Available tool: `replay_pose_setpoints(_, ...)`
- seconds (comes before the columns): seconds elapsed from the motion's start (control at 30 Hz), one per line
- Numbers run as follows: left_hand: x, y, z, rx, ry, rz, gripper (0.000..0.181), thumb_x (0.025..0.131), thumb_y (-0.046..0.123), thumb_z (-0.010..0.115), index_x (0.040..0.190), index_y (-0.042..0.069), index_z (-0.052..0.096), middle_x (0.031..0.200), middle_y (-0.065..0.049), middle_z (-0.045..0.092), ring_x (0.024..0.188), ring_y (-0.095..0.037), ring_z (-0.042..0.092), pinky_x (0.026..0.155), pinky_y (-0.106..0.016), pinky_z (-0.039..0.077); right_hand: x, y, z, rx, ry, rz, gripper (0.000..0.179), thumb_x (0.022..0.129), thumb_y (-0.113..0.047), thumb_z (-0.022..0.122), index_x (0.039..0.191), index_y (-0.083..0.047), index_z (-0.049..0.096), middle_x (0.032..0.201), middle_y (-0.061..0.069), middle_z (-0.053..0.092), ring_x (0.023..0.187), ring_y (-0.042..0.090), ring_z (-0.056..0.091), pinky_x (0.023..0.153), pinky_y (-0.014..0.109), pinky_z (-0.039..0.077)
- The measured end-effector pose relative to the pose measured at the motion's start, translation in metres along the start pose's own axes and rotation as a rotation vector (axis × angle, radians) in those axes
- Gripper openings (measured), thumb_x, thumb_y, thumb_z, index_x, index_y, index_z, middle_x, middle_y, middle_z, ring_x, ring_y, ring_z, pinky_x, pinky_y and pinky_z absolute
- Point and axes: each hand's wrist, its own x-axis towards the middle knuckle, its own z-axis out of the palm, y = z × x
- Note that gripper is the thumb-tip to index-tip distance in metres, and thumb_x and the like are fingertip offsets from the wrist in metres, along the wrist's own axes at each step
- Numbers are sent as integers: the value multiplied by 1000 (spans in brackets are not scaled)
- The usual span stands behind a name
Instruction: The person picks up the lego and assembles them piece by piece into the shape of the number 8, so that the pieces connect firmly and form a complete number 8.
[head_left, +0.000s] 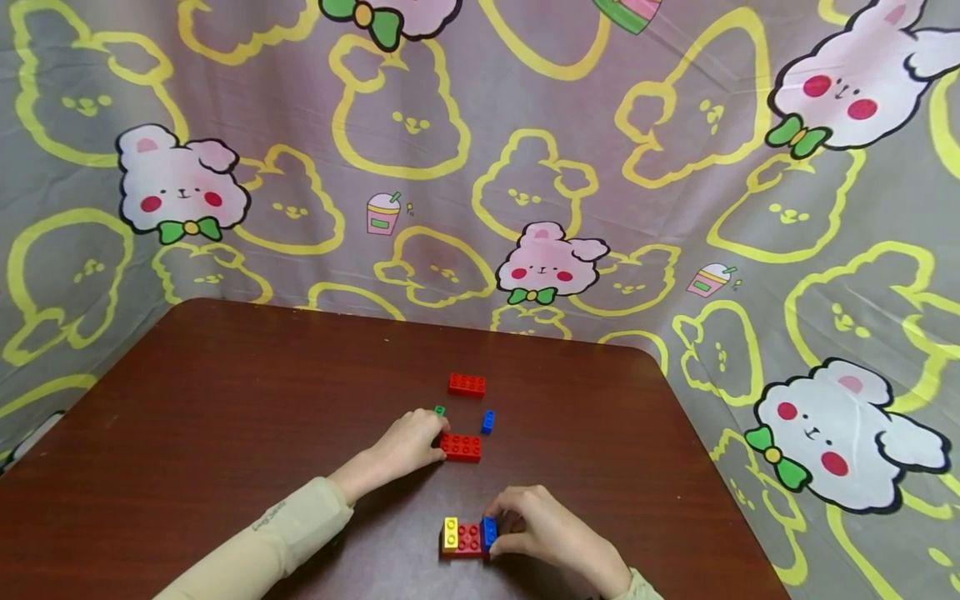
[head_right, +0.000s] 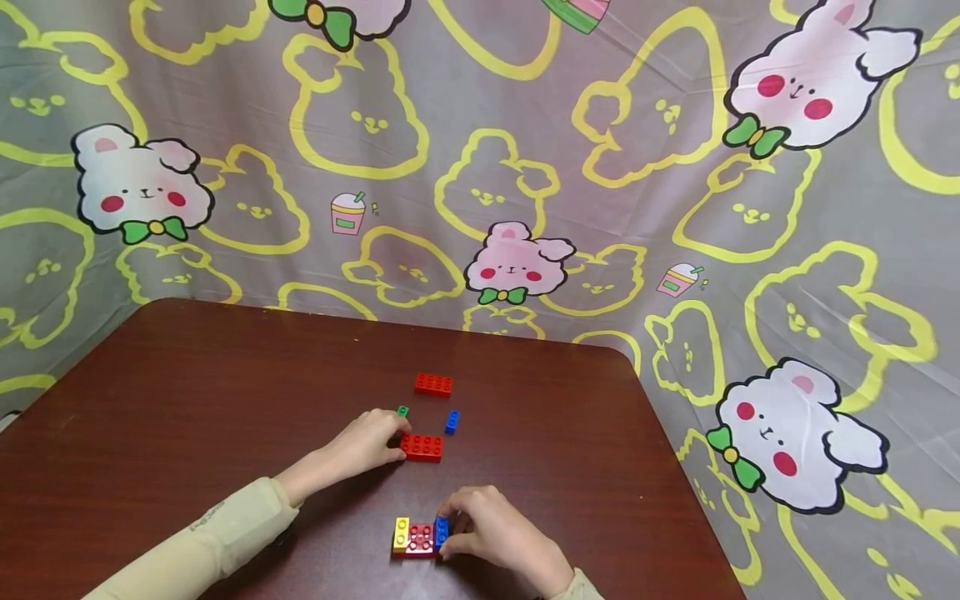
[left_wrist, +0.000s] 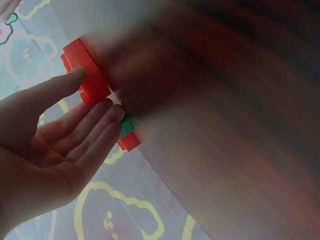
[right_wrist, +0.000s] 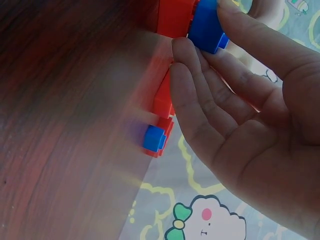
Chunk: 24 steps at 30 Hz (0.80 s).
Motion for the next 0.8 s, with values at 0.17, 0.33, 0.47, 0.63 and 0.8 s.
replay_pose_setpoints(0.17,0,0,0,-5,0,6,24,76,11,84,94,0,73,90,-11,74,79,-23,68,69,-39,58,0,1,0,5,-5,8,25,81,-19,82,101,-7,72,91,1,73,75,-6,63,66,11,52)
replay_pose_setpoints(0.33,-1,0,-2,-7,-1,9,24,76,11,84,94,0,73,89,-10,74,79,-22,68,69,-38,58,0,2,1,12,-6,11,25,81,-19,82,100,-8,72,91,0,73,75,-6,63,66,12,52)
replay_pose_setpoints(0.47,-2,0,-4,-12,1,3,24,76,13,84,95,1,74,92,-10,74,81,-22,69,71,-39,58,1,2,1,13,-5,8,24,81,-19,82,100,-8,72,91,0,72,75,-6,63,66,12,52)
replay_pose_setpoints(0.63,-3,-1,-6,-8,21,16,24,76,13,84,95,2,74,93,-10,74,83,-23,69,72,-39,58,0,2,1,15,-3,-4,23,81,-18,81,99,-8,72,90,0,72,75,-5,63,66,12,52)
replay_pose_setpoints(0.8,-6,-2,-7,-8,37,27,24,76,13,84,95,2,74,94,-10,74,81,-19,67,70,-36,57,0,3,2,3,6,-23,23,81,-18,81,99,-8,72,90,0,72,75,-5,63,66,12,52)
